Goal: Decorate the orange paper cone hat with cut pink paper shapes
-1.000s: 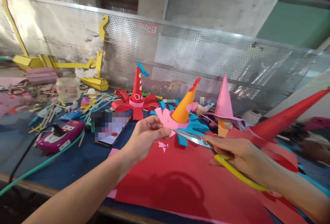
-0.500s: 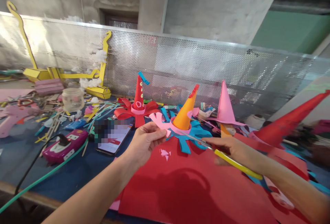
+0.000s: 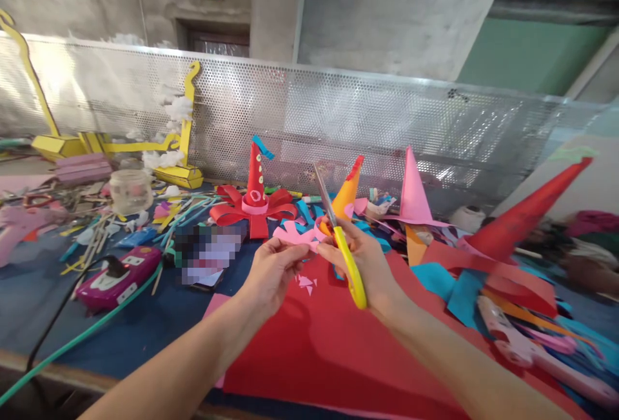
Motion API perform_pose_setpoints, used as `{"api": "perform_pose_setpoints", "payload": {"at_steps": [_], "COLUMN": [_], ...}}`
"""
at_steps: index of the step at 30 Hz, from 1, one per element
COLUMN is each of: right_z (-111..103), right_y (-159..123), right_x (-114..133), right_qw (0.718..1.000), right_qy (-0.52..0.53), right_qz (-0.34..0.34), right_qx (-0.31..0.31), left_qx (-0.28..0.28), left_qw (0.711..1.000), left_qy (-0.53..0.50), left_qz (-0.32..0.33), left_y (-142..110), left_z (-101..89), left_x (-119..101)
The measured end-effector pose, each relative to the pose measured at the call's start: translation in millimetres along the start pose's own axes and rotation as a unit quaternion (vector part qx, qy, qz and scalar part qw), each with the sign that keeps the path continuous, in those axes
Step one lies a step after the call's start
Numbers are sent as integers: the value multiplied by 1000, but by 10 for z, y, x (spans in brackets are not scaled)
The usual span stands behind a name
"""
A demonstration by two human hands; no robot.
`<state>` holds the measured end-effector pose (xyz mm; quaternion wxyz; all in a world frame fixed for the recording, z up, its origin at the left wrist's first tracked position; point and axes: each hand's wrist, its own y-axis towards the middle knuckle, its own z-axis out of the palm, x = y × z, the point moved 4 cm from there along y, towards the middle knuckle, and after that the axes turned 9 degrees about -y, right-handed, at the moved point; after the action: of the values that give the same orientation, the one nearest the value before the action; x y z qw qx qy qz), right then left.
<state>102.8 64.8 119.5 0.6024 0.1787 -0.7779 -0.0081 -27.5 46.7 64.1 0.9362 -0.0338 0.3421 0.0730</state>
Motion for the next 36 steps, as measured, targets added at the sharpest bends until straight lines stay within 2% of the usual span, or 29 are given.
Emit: {"api": "perform_pose_setpoints", "payload": {"at_steps": [4,10,16,22,30,36], "right_z": [-4,12,-21,-113,-52,-64], "right_y": [9,20,34,-11,-53,2], "right_x": [-77,-213,-205,-220,-285,-291], "right_qw": [1000,999,998,995,996,995], "right_qy": [15,28,31,68,64,60], "right_qz": [-5,21,58,60,38,19], "right_qx": [-14,-18,-23,-42,-58,-77], "left_qx": [-12,2,-10,-28,-2,52], "left_qw": [1000,1000,1000,1000,1000,998], "left_qy": [-13,-8,-6,-7,-6,-33], "left_qz": [2,-15,4,4,7,-1], "left_y": [-1,-45,-14,-12,-19,-36], "left_z": [-5,31,-14,-25,-19,45], "left_x": [16,16,-13,-3,47,54]}}
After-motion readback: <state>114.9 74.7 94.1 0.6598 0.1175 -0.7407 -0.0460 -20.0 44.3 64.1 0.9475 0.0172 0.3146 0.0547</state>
